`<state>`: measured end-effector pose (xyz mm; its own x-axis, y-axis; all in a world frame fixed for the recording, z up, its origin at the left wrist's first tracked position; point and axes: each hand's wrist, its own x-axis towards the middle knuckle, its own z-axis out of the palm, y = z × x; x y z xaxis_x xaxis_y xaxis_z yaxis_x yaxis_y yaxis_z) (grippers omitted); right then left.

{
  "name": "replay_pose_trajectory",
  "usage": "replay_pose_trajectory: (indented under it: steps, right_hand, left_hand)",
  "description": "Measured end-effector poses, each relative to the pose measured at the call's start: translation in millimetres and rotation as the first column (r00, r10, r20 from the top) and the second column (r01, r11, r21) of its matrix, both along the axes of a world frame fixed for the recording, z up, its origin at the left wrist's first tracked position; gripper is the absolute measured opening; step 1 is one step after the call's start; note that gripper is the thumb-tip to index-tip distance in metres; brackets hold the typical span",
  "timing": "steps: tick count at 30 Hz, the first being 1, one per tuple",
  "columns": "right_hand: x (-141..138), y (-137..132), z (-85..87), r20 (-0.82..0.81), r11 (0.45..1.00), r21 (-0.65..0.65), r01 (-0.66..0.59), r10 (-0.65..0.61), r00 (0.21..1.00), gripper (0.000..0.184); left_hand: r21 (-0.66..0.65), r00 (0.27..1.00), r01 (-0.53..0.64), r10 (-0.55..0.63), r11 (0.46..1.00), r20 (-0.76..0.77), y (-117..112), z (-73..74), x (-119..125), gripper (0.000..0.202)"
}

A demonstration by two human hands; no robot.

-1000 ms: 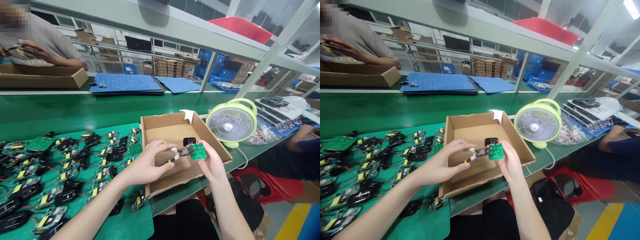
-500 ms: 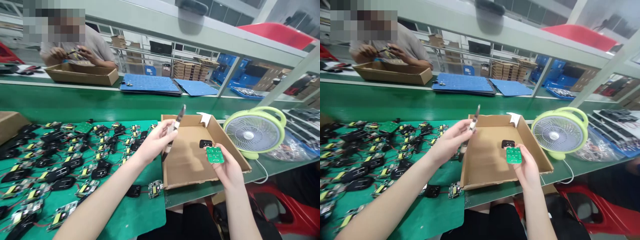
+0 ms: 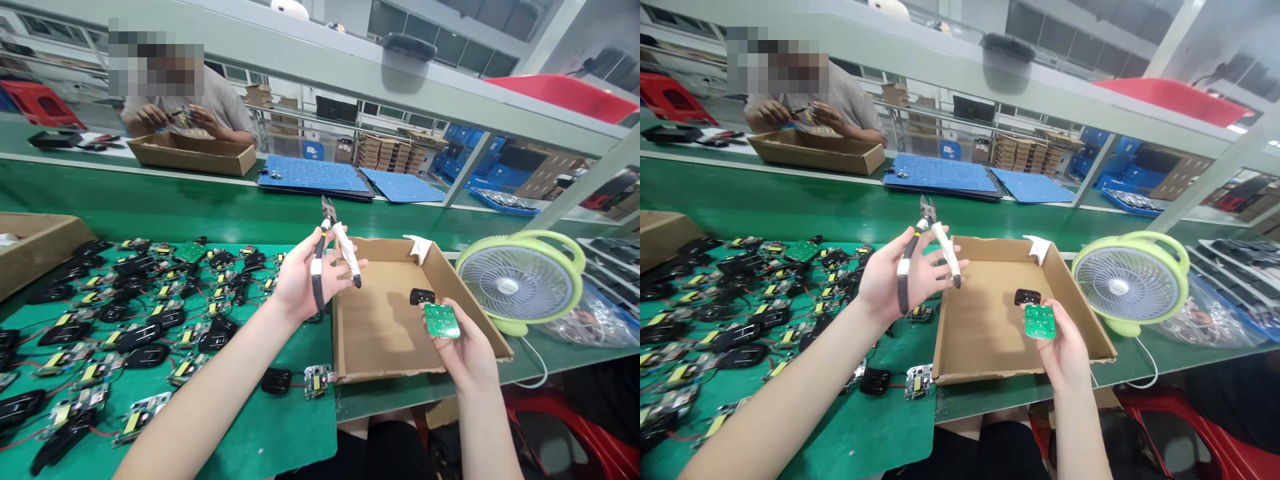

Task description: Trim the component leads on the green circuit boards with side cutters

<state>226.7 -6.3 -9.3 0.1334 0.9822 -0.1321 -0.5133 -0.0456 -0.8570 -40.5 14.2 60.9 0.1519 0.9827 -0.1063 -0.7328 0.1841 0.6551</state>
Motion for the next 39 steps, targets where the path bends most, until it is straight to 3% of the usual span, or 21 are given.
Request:
replay_pose_trajectory:
  steps: [4,12,17,28,32,34,36,39]
  right_hand:
    - [0,0,0.6,0.009,0.999,0.027,-0.025,0.025,1.000,0.028]
    - [-1,-2,2.0,0.011,0.999,0.036,-0.015,0.015,1.000,0.027]
    - [0,-2,0.0,0.017,0.999,0.037,-0.009,0.009,1.000,0.026]
    - [1,-3,-0.9,0.012,0.999,0.044,-0.006,0.006,1.000,0.029]
    - [0,-4,1.5,0.029,0.999,0.043,-0.029,0.027,0.999,0.028]
    - [-1,-4,3.2,0.025,0.998,0.046,-0.034,0.033,0.999,0.029]
    - [-3,-5,5.1,0.023,0.997,0.057,-0.043,0.042,0.999,0.029]
    - [-7,-6,8.1,0.040,0.994,0.082,-0.067,0.064,0.997,0.028]
  left_hand:
    - [-0.056,0.995,0.100,-0.100,0.993,0.018,-4,-0.6,-1,0.042]
    - [-0.114,0.998,0.032,-0.037,0.993,-0.043,-2,-6.7,-2,0.028]
    - [-0.096,0.997,0.057,-0.061,0.994,-0.043,-3,-5.8,1,0.026]
    - [0.002,0.994,0.077,-0.076,0.997,-0.084,-14,-2.8,5,0.027]
    - [0.127,0.981,0.040,-0.015,0.991,-0.193,-15,-6.8,9,0.036]
    - [0.251,0.943,-0.042,0.121,0.967,-0.311,-16,-9.3,11,0.039]
    - [0.398,0.848,-0.097,0.286,0.912,-0.447,-17,-11.2,12,0.039]
    - [0.574,0.567,-0.028,0.486,0.818,-0.665,-20,-13.5,12,0.033]
